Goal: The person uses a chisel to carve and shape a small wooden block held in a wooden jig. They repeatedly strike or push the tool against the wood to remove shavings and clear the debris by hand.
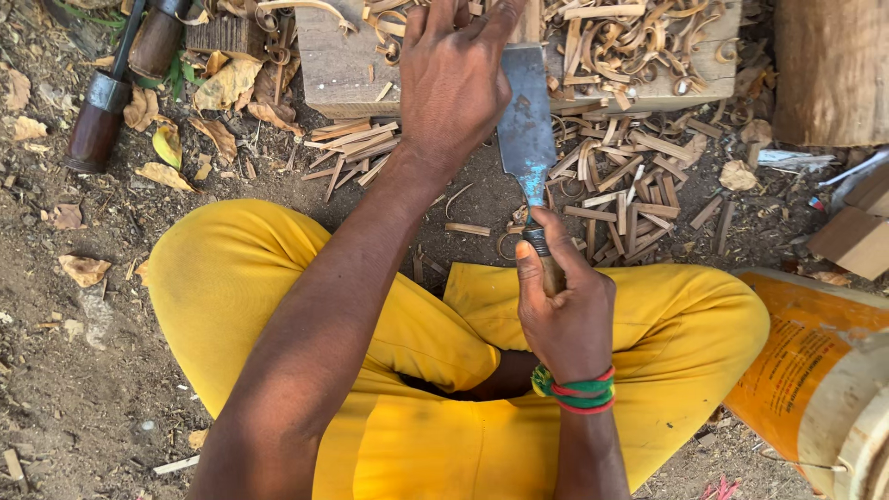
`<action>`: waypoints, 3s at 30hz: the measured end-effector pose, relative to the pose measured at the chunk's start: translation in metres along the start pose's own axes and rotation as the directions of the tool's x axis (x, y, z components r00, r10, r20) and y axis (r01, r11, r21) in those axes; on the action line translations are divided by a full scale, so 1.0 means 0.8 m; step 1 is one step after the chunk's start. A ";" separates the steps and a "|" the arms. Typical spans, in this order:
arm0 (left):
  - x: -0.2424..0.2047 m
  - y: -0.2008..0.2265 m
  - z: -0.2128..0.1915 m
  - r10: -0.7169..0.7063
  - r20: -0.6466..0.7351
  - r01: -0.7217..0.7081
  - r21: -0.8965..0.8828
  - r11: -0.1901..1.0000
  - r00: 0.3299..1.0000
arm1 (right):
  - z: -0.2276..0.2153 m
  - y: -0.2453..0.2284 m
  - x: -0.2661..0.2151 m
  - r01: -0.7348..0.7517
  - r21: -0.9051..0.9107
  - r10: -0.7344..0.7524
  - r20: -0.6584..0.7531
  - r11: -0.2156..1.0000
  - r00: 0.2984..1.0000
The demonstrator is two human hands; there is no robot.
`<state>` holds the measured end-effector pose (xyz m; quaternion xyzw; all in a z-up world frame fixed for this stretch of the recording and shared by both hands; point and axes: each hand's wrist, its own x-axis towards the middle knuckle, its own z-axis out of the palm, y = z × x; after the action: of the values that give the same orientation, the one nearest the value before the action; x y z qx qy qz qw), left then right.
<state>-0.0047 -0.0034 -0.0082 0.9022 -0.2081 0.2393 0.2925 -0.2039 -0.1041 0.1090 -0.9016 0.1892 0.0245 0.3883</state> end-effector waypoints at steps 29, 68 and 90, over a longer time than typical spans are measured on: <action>0.019 0.016 -0.017 0.125 0.021 -0.112 -0.325 0.939 0.992 | 0.008 -0.023 0.008 -0.013 -0.115 0.013 -0.008 0.993 1.000; 0.060 -0.027 -0.060 -0.071 0.212 0.097 -0.112 0.989 0.975 | -0.018 -0.020 -0.003 -0.146 0.188 0.134 0.075 0.971 0.988; 0.067 -0.049 -0.006 -0.178 0.111 0.173 0.055 0.983 0.978 | -0.006 -0.048 0.035 -0.015 -0.238 0.032 0.068 0.971 0.997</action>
<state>0.0566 0.0163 0.0080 0.9357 -0.1386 0.1647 0.2795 -0.1642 -0.0923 0.1336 -0.9378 0.1816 0.0835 0.2840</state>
